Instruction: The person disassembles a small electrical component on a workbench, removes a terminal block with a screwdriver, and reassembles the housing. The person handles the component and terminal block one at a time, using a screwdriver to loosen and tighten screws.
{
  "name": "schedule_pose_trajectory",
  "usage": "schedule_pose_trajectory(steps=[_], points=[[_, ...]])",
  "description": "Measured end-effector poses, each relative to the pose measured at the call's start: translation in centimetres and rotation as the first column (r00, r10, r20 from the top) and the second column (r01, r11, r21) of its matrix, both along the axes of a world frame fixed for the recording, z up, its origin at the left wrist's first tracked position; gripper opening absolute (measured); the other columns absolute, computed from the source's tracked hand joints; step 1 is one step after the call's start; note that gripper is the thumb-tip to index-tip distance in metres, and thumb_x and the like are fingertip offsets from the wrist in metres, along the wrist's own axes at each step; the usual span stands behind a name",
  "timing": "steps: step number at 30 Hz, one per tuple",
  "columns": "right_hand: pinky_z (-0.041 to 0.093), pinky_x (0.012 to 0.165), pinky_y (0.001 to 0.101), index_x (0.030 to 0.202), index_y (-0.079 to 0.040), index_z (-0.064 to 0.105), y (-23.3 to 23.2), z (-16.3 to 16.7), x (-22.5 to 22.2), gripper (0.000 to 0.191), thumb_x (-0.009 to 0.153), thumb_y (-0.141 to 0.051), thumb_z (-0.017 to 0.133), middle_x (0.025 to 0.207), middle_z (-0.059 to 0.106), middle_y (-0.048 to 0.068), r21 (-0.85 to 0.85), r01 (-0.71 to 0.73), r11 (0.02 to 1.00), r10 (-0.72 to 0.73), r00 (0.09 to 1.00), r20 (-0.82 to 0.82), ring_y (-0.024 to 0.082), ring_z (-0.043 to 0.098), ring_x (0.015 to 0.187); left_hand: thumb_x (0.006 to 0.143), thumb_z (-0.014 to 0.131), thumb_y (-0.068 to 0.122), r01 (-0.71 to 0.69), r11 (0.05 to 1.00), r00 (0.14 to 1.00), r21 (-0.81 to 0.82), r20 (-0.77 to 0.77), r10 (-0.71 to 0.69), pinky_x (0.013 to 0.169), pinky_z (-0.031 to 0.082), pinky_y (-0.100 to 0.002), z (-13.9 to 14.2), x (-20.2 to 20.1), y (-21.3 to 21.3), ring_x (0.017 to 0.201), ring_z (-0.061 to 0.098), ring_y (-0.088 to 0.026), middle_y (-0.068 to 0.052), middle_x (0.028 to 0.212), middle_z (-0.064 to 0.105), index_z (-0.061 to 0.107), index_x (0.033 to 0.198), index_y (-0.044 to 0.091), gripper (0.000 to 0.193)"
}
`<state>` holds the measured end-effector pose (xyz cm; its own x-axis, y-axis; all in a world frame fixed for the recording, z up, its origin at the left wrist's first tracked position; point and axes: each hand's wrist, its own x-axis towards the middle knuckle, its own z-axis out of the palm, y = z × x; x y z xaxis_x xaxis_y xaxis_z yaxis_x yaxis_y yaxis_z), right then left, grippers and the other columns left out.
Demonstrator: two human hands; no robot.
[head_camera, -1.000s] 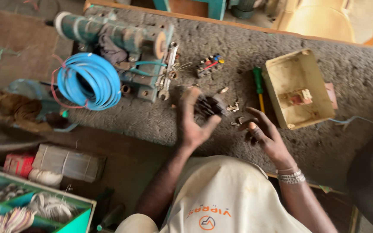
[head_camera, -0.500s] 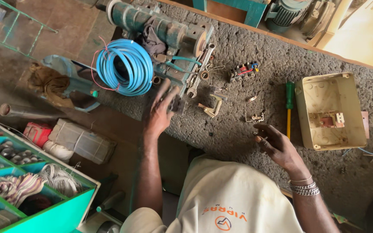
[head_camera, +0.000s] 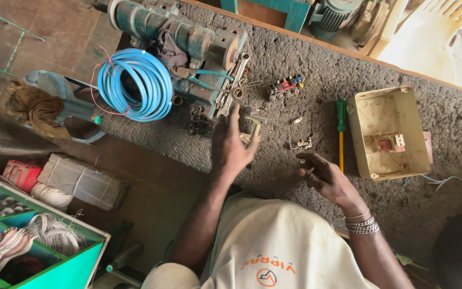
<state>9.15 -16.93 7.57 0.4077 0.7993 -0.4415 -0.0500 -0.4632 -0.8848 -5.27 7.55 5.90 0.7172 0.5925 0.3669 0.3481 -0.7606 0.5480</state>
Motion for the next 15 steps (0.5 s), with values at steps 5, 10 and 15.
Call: schedule_pose_trajectory(steps=[5, 10, 15], points=[[0.054, 0.067, 0.0274, 0.140, -0.013, 0.057, -0.1, 0.8, -0.2, 0.047, 0.094, -0.011, 0.066, 0.111, 0.071, 0.002, -0.021, 0.022, 1.000, -0.021, 0.999, 0.048, 0.009, 0.058, 0.078, 0.069, 0.089, 0.022, -0.088, 0.994, 0.993, 0.065, -0.067, 0.092, 0.101, 0.039, -0.059, -1.4, 3.3, -1.1, 0.105, 0.062, -0.040, -0.025, 0.124, 0.065, 0.033, 0.149, -0.002, 0.101], [0.056, 0.068, 0.0272, 0.140, -0.012, 0.058, -1.1, 1.6, -0.1, 0.046, 0.095, -0.018, 0.068, 0.106, 0.071, 0.002, -0.018, 0.092, 0.996, -0.092, 0.995, 0.030, 0.008, 0.060, 0.079, 0.084, 0.077, 0.006, 0.020, 0.825, 0.998, -0.565, 0.067, 0.021, 0.087, 0.053, -0.040, -3.0, 2.5, -1.0, 0.093, 0.067, -0.022, -0.010, 0.097, 0.071, 0.037, 0.157, 0.008, 0.083], [0.053, 0.069, 0.0275, 0.139, -0.007, 0.059, -1.2, 1.8, 0.0, 0.045, 0.096, -0.017, 0.068, 0.107, 0.071, 0.004, 0.044, 0.173, 0.984, -0.170, 0.984, -0.053, 0.010, 0.058, 0.080, 0.091, 0.075, -0.004, 0.439, 0.599, 0.889, -0.670, 0.420, -0.183, 0.097, 0.057, -0.033, -4.0, 0.5, -1.9, 0.111, 0.070, -0.018, -0.011, 0.120, 0.071, 0.052, 0.144, 0.003, 0.058]])
